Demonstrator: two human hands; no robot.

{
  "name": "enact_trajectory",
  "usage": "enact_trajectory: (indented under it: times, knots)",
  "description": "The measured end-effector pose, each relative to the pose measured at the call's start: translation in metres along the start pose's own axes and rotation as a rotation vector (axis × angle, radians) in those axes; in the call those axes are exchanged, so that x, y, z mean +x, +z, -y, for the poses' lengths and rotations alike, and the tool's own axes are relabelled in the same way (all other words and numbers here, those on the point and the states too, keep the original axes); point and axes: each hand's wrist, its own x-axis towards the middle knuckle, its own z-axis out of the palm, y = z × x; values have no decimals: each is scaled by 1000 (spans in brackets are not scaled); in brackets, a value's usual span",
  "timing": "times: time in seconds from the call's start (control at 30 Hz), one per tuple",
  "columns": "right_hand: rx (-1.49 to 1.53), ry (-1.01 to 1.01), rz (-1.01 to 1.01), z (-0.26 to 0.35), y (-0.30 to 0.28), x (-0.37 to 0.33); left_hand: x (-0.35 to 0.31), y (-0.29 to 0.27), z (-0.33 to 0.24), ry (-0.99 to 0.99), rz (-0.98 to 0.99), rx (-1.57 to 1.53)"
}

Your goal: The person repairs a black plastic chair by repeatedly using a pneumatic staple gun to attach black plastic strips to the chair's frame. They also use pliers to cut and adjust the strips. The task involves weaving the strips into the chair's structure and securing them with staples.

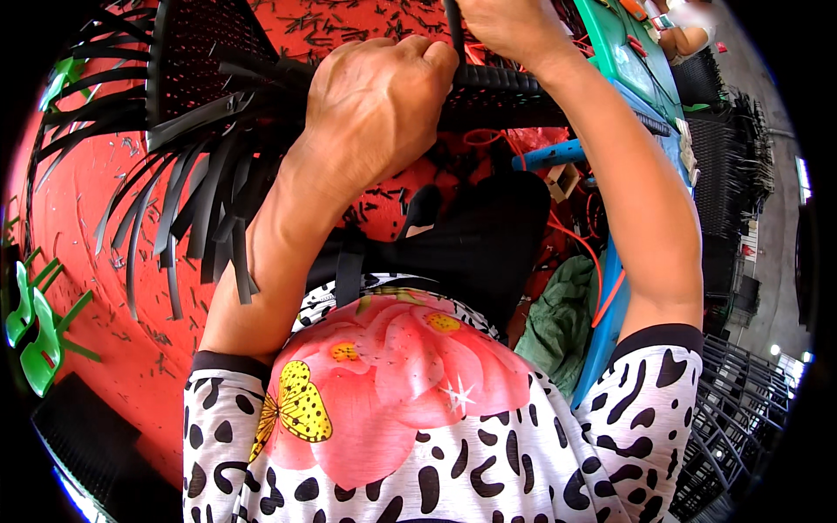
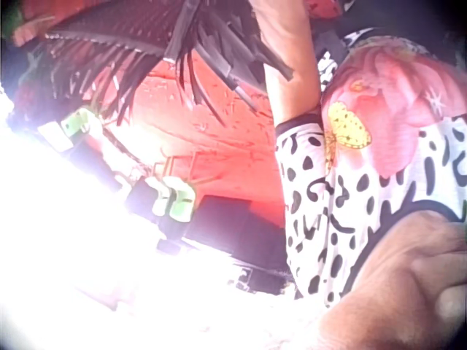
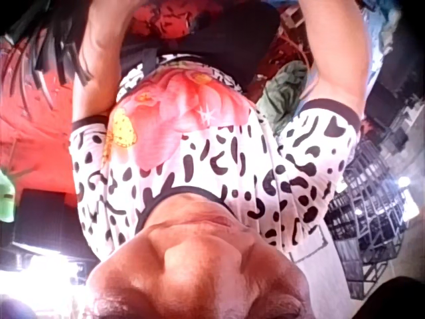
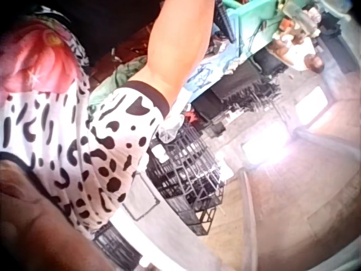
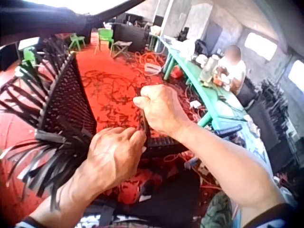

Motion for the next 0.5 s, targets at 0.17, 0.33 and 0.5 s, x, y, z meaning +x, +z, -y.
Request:
enact_trajectory:
  times: [0.17, 0.33, 0.5]
  knots:
    - [-27, 68, 169, -24, 15, 4, 0, -2, -1, -22, -17, -28]
    - [63, 165, 372, -39, 19, 8, 2, -3, 7, 88, -69, -57]
    - [-95, 150, 460, -49, 32, 16, 5, -2, 9, 74, -58, -63]
